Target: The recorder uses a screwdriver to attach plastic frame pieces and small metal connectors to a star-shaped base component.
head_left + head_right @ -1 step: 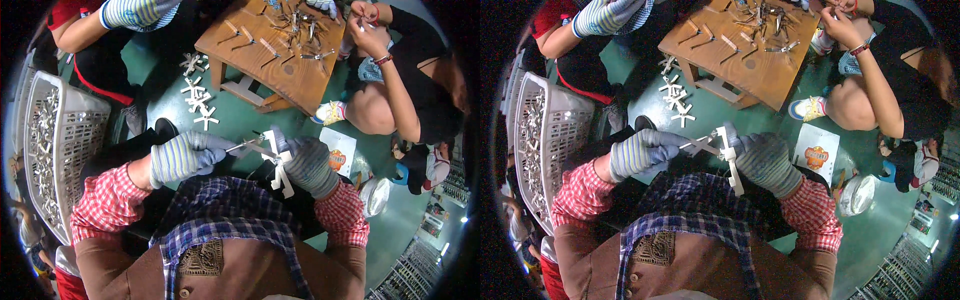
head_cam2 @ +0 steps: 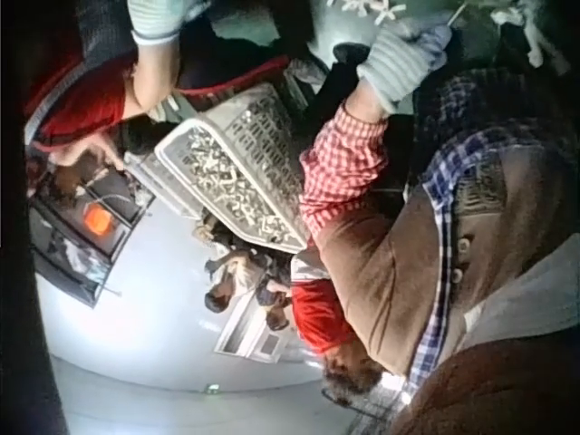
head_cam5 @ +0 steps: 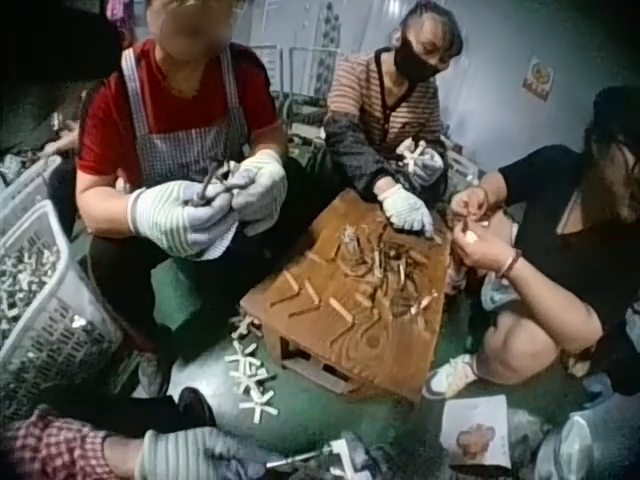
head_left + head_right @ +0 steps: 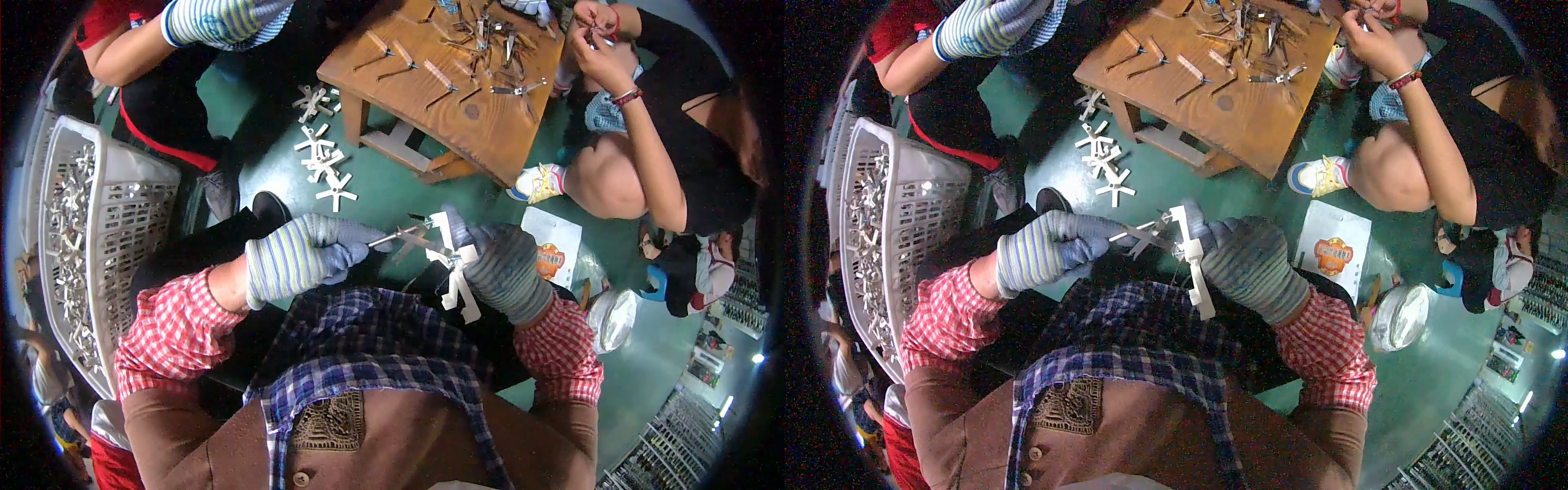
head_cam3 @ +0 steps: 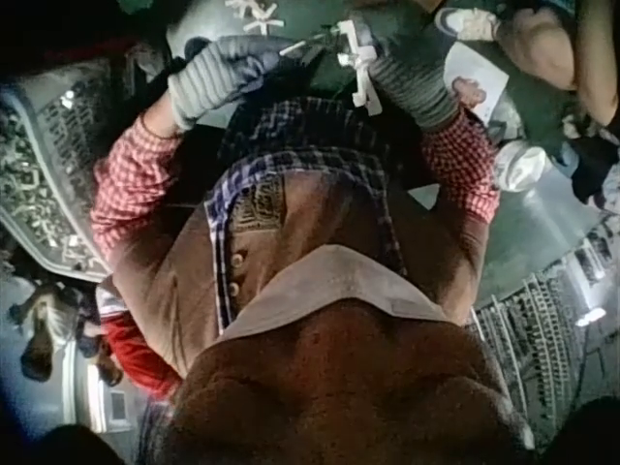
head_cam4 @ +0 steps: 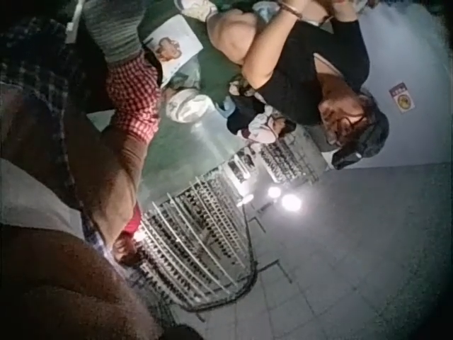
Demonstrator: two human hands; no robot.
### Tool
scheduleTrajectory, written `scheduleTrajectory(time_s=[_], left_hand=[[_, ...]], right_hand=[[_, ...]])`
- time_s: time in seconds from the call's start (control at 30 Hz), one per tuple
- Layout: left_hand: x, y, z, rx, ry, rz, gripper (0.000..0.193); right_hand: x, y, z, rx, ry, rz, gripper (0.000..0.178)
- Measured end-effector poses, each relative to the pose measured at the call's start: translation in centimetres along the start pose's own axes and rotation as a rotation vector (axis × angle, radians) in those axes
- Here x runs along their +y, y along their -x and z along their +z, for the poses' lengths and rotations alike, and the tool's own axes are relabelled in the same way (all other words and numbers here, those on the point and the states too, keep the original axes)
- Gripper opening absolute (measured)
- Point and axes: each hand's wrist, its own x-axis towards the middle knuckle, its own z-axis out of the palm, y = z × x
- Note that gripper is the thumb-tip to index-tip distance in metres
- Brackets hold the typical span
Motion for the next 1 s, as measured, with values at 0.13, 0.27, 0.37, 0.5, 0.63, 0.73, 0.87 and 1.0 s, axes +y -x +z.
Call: scheduleTrajectory(time_s=[0.13, 0.27, 0.37, 0.5, 0.63, 0.73, 0.87, 1.0], left_hand=[[-0.9, -0.1, 0.1, 0.181, -0.551, 0.334, 0.027], [0.4, 0.9, 0.0, 0.19, -0.927, 0.335, 0.047], [1.1, 1.3, 0.3, 0.218, -1.156, 0.341, 0.047], [0.8, 1.1, 0.7, 0.223, -1.387, 0.38, 0.046], [0.0, 0.8, 0.8, 0.211, -1.567, 0.419, 0.043], [0.1, 0.4, 0.7, 0.182, -1.635, 0.464, 0.04], [0.5, 0.1, 0.9, 0.138, -1.709, 0.446, 0.039], [0.9, -0.5, 0.5, 0.103, -1.716, 0.505, 0.038]], right_hand=[[0.2, 0.4, 1.1, -0.091, -0.223, 0.03, 0.022], [-0.1, -0.1, 0.9, -0.09, -0.228, -0.027, 0.016], [0.4, 0.3, 1.1, -0.131, -0.224, -0.152, 0.011], [0.3, 0.9, 2.2, -0.375, -0.214, -0.052, 0.022], [0.1, 0.7, 2.4, -0.262, -0.58, 0.005, 0.027], [-0.1, 0.5, 3.2, -0.096, -0.803, 0.037, 0.028], [-0.3, 0.8, 4.0, -0.156, -0.846, 0.135, 0.028], [1.1, 0.8, 5.9, -0.289, -0.509, -0.048, 0.029]])
